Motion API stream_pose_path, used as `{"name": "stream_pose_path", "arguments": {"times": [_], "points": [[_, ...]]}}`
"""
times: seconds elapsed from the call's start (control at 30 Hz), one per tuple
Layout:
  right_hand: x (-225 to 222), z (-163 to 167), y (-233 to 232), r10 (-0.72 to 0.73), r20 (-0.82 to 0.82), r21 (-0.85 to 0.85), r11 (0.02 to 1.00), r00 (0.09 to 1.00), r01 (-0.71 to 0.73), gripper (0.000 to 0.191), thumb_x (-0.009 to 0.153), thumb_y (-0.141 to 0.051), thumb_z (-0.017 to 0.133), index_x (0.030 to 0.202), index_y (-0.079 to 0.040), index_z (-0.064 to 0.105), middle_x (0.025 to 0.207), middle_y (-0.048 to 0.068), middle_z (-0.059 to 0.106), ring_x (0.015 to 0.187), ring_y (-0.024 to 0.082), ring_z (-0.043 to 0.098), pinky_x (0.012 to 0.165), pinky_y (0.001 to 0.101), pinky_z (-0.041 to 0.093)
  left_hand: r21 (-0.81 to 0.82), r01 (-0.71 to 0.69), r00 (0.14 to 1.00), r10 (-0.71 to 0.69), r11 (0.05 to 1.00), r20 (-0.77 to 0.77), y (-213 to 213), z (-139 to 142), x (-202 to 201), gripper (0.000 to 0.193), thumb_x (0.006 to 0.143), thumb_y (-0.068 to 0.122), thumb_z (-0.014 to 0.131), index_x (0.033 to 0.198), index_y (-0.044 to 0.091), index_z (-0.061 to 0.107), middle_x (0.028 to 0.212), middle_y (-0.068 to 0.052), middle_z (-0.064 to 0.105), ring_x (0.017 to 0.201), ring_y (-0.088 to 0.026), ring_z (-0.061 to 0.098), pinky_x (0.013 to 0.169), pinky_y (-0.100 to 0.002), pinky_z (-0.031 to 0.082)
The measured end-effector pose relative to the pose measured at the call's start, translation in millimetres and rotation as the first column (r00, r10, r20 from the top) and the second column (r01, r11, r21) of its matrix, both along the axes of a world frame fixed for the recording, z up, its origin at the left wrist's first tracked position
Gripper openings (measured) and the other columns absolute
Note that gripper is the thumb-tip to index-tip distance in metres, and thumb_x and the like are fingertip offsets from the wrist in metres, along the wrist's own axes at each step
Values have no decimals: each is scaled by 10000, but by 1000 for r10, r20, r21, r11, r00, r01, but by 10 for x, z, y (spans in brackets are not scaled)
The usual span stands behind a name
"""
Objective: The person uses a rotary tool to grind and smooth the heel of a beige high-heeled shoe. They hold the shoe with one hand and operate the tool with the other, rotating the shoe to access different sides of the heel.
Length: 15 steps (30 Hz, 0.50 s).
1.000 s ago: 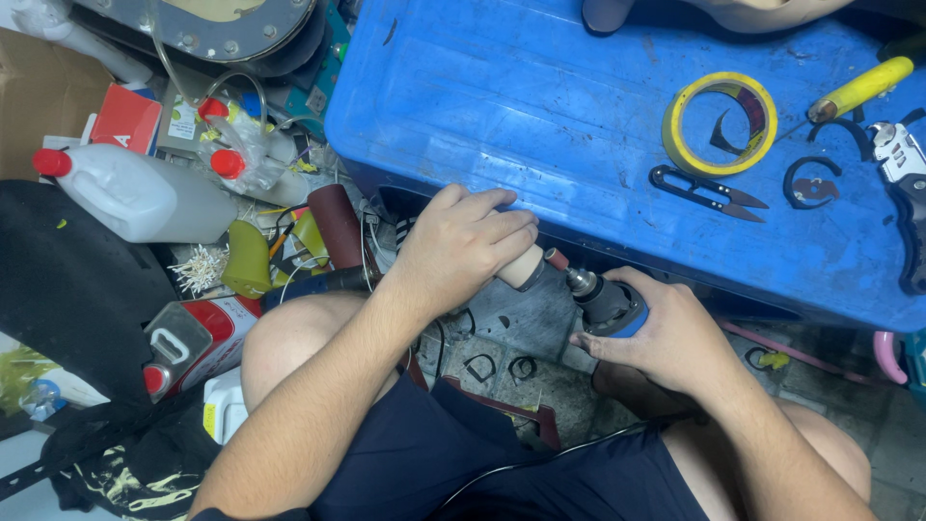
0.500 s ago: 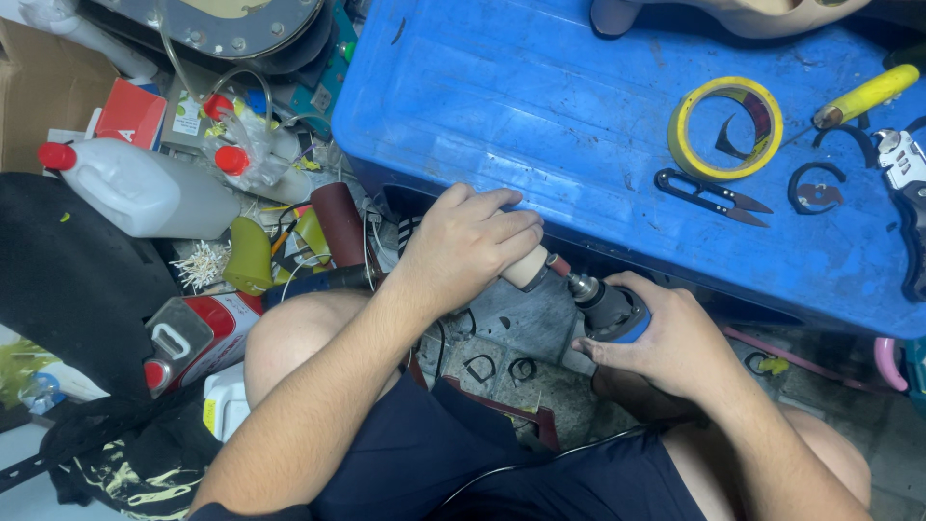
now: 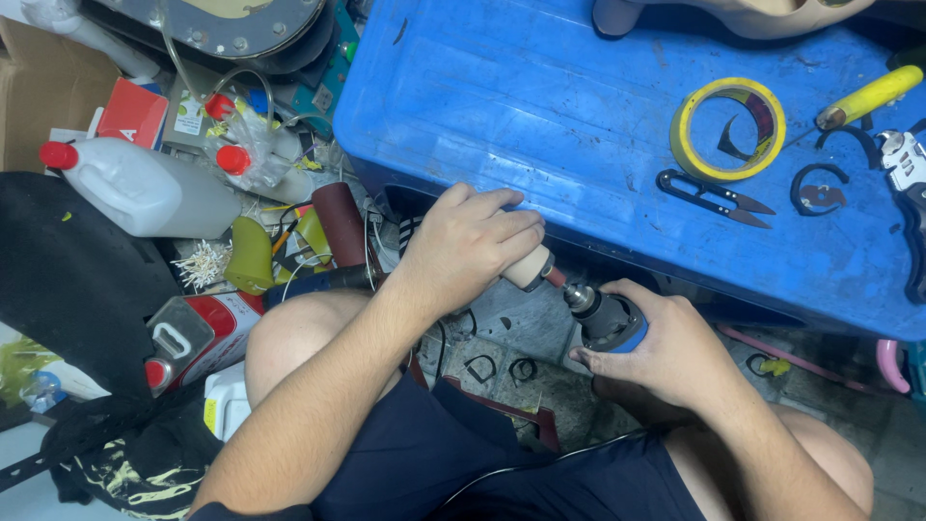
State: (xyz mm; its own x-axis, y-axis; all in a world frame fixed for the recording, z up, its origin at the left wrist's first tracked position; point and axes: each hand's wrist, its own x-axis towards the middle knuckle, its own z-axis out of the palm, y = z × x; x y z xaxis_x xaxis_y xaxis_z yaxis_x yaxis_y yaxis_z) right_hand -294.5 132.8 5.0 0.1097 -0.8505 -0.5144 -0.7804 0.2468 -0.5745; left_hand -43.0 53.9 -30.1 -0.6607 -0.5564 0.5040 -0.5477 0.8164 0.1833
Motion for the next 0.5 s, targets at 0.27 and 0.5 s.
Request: {"name": "stream_pose_path", "arguments": {"times": [0.27,0.5], "points": [[-9,15,0,-12,0,14,1000,1000,12,739,560,-407,935,1209,-148,694,845,140,809,820,260,819,776,370,606,-4,9,1000,-9,1000,-12,1,14,-1,198,880,175,684,1069,135,724,1158,40,743,1144,-194,676,801,-363,461],[-23,33,-31,-26,-35,-4,1000,999,26,747,571,-424,944,1215,-132,703,846,155,799,814,257,803,779,372,597,-8,4,1000,-4,1000,-6,21,-3,5,200,876,169,687,1069,134,726,1148,42,742,1154,-198,677,802,-363,465]]}}
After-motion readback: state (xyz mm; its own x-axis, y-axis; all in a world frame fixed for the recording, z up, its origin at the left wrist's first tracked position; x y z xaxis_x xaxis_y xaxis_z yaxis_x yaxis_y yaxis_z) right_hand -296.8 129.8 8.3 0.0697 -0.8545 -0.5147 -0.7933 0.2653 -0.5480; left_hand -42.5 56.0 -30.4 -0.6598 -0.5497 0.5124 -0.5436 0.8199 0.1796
